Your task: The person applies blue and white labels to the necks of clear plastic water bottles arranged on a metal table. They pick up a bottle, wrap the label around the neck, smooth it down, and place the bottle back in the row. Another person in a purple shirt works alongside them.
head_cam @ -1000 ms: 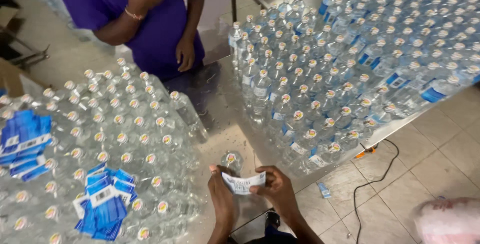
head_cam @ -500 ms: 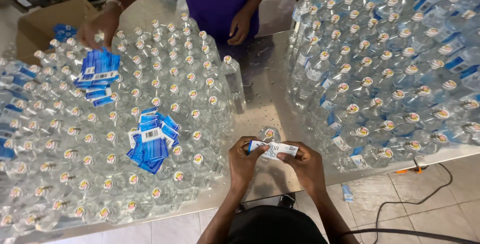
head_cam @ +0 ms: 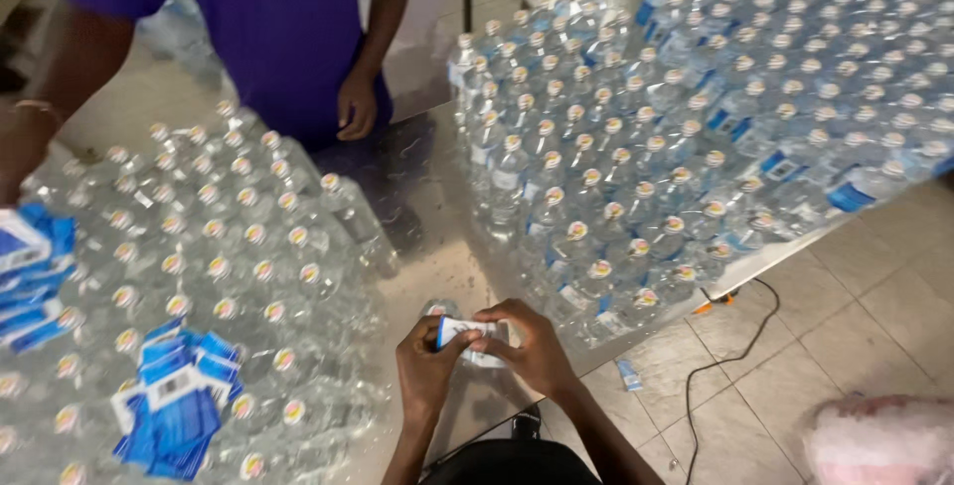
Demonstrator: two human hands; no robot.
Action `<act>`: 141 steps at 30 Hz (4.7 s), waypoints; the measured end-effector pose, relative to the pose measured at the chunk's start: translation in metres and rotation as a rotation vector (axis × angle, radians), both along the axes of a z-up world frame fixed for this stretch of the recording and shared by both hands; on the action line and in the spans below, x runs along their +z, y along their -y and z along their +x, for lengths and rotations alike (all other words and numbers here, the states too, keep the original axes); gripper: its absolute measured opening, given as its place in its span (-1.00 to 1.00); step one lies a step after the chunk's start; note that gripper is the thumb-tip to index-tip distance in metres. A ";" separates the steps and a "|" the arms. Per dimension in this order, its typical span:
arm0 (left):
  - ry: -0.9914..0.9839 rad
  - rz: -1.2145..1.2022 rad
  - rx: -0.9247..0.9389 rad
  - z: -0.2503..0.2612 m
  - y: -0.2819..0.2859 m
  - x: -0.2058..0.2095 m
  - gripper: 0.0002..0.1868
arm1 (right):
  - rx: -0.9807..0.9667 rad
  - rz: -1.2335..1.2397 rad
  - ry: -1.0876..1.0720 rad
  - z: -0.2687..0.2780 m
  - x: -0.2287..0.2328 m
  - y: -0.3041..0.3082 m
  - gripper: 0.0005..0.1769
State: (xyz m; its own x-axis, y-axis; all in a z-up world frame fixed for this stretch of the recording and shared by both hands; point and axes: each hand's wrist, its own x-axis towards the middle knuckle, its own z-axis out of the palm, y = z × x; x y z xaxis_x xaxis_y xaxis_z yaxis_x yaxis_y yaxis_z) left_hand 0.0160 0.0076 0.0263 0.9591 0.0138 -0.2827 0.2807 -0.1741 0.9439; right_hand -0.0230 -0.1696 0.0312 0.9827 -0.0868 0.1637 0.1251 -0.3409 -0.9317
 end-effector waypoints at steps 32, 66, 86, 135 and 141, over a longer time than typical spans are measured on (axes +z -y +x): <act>0.201 -1.146 -0.335 -0.030 -0.017 -0.082 -0.53 | 0.525 0.715 -0.464 -0.004 -0.033 -0.008 -0.77; 1.153 0.824 -0.460 0.049 -0.051 0.014 -0.49 | 0.463 -0.729 0.615 0.058 -0.003 0.013 -0.83; 0.424 0.355 -0.368 0.039 -0.027 0.003 -0.47 | 0.574 -0.832 0.332 0.055 -0.035 0.009 -0.74; 0.154 -0.160 -0.006 -0.005 -0.013 -0.065 -0.36 | 0.284 0.078 -0.013 0.038 -0.108 -0.002 -0.34; 0.170 -0.142 0.002 -0.004 -0.011 -0.065 -0.33 | 0.288 0.055 -0.037 0.036 -0.117 -0.002 -0.38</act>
State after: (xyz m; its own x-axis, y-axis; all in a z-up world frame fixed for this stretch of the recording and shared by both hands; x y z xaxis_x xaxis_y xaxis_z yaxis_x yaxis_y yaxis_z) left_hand 0.0117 0.0182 -0.0391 0.9932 -0.0123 -0.1160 0.1155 -0.0354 0.9927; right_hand 0.0126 -0.1677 -0.0858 0.9734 0.1887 0.1303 0.1752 -0.2456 -0.9534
